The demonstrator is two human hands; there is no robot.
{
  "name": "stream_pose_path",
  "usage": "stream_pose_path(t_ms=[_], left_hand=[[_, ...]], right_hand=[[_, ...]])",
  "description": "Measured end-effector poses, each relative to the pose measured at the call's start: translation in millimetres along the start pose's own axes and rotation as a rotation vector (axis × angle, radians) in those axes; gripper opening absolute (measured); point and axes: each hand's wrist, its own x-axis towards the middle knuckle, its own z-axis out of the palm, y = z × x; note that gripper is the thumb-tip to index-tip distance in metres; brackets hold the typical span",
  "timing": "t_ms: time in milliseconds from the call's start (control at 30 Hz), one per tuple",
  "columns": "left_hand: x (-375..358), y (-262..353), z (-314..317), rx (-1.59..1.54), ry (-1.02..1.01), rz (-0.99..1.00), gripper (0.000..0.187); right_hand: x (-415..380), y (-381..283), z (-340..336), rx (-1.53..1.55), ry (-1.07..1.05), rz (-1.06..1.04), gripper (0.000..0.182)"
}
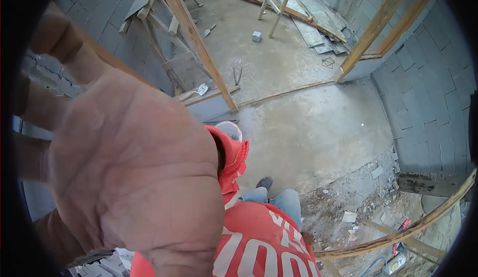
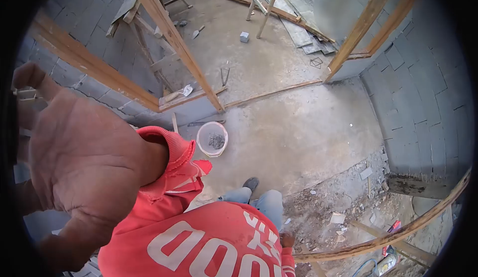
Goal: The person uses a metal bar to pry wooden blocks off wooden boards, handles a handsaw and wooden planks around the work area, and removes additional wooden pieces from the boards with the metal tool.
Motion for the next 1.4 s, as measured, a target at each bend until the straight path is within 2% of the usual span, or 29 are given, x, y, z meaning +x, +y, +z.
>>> stream_pose_path(t_ms=[33, 133, 167, 333, 467, 500, 567, 633, 667, 700, 733, 800, 867, 900, 933, 967, 1000, 1033, 1067, 1133, 1167, 1267, 1300, 1333, 1367, 1400], left_hand=[[3, -14, 0, 0.061, -0.055, 0.027, 0.075], [4, -64, -10, 0.207, -0.169, 0.057, 0.074], [0, -83, -13, 0.237, -0.191, 0.067, 0.073], [-10, -184, -27, 0.318, -0.201, 0.213, 0.071], [-10, -272, -23, 0.479, -0.139, 0.312, 0.07], [-12, -295, -25, 0.538, -0.128, 0.307, 0.069], [-28, -338, -37, 0.662, -0.153, 0.234, 0.069], [-87, -378, -58, 0.862, -0.192, -0.072, 0.057], [-110, -399, -77, 0.903, -0.33, -0.183, 0.044], [-145, -416, -88, 0.979, -0.265, -0.422, 0.039], [-182, -423, -109, 1.1, -0.415, -0.692, 0.037], [-263, -427, -156, 1.212, -0.532, -1.178, 0.04], [-379, -384, -227, 1.356, -0.578, -1.546, 0.042], [-446, -338, -270, 1.377, -0.628, -1.748, 0.048], [-518, -280, -310, 1.381, -0.502, -1.985, 0.048], [-539, -246, -316, 1.389, -0.292, -2.317, 0.05], [-555, -217, -318, 1.441, -0.251, -2.501, 0.053], [-623, -142, -351, 1.346, -0.087, -2.614, 0.052], [-615, -130, -349, 1.345, -0.111, -2.803, 0.051], [-594, -160, -354, 1.283, -0.182, -2.959, 0.049], [-585, -188, -365, 1.254, -0.24, -2.968, 0.048], [-569, -301, -429, 1.196, -0.614, -2.756, 0.044], [-564, -353, -460, 1.185, -0.792, -2.598, 0.043], [-557, -409, -495, 1.215, -0.809, -2.467, 0.042], [-544, -469, -530, 1.245, -0.748, -2.355, 0.041], [-543, -538, -558, 1.41, 0.286, -2.547, 0.04]], right_hand=[[20, -4, -1, -0.186, -0.044, -0.167, 0.015], [68, -32, -12, -0.121, -0.05, 0.209, 0.013], [90, -42, -13, -0.111, -0.045, 0.255, 0.013], [223, -115, -14, -0.233, -0.037, 0.241, 0.012], [337, -158, -64, -0.413, -0.105, 0.077, 0.013], [368, -173, -73, -0.398, -0.128, 0.092, 0.013], [436, -230, -73, -0.196, -0.13, 0.259, 0.014], [520, -294, -62, 0.066, -0.097, 0.473, 0.016], [566, -326, -54, 0.101, -0.09, 0.495, 0.016], [614, -357, -49, 0.041, -0.123, 0.422, 0.019], [657, -397, -38, 0.047, -0.12, 0.337, 0.02], [729, -496, -15, 0.035, -0.177, 0.22, 0.017], [786, -589, 18, -0.003, -0.188, 0.077, 0.018], [808, -632, 38, -0.007, -0.197, 0.07, 0.018], [828, -674, 59, -0.017, -0.234, -0.002, 0.019], [846, -712, 80, -0.021, -0.268, -0.078, 0.021], [858, -744, 101, -0.012, -0.271, -0.097, 0.021], [865, -774, 123, -0.016, -0.302, -0.148, 0.023], [878, -799, 149, -0.017, -0.333, -0.205, 0.026], [895, -822, 189, -0.05, -0.349, -0.208, 0.031], [892, -835, 206, -0.041, -0.372, -0.195, 0.032], [882, -849, 247, -0.083, -0.421, 0.1, 0.028], [910, -802, 259, -0.414, -0.486, -0.223, 0.024], [934, -764, 271, -0.731, -0.439, -0.566, 0.02], [921, -778, 271, -0.757, -0.451, -0.465, 0.02], [913, -806, 272, -0.728, -0.465, -0.322, 0.019]])
